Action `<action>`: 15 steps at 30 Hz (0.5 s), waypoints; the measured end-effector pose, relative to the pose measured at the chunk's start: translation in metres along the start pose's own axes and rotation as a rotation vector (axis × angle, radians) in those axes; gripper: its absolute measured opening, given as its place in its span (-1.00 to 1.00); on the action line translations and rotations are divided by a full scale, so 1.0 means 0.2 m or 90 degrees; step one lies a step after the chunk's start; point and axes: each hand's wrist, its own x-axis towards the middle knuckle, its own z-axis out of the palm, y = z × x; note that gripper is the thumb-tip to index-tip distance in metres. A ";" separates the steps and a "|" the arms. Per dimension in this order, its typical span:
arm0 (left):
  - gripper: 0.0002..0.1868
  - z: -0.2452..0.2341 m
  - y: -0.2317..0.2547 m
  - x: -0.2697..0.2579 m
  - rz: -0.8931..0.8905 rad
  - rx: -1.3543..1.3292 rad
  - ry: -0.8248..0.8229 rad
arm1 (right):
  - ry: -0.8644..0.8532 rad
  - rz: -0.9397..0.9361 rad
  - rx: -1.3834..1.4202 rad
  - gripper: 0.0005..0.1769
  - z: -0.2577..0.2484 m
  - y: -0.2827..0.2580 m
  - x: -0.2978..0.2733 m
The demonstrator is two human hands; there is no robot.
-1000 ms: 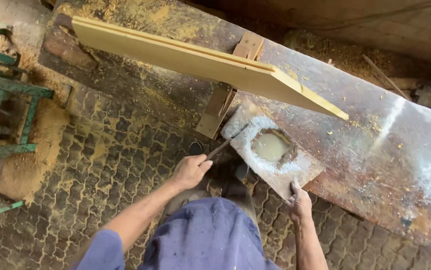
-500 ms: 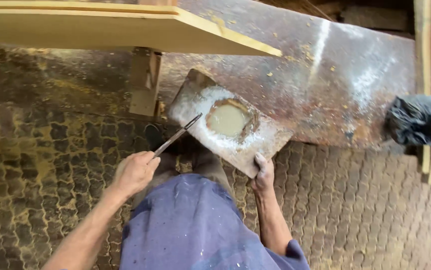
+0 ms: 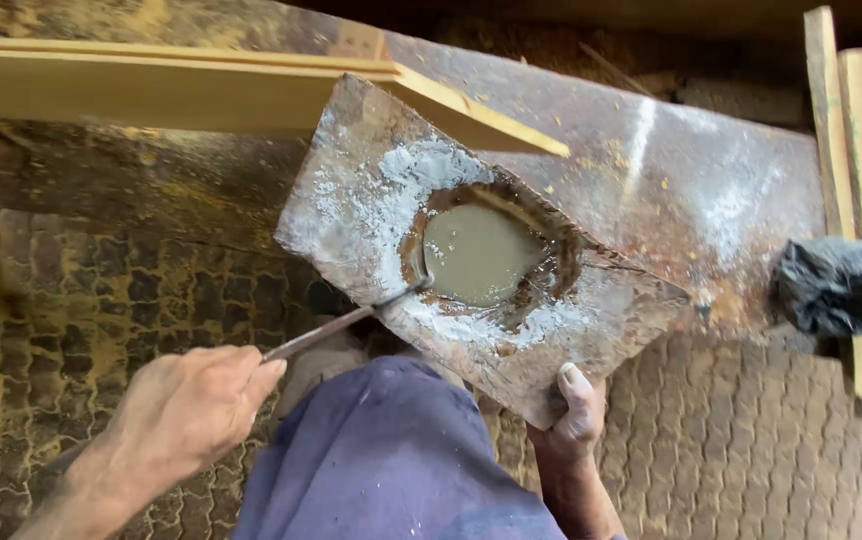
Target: Applying glue to the edges of triangular and rectangular wooden boards and joining them.
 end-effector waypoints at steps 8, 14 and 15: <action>-0.55 -0.17 -0.16 -0.17 -0.110 -0.138 0.175 | -0.119 -0.057 -0.066 -0.34 0.34 0.07 0.14; -0.57 -0.05 -0.50 -0.10 -0.181 -0.256 -0.050 | -0.152 -0.059 -0.121 -0.34 0.82 0.20 0.22; -0.57 -0.04 -0.55 -0.08 -0.184 -0.267 -0.041 | -0.165 -0.059 -0.128 -0.34 0.87 0.23 0.24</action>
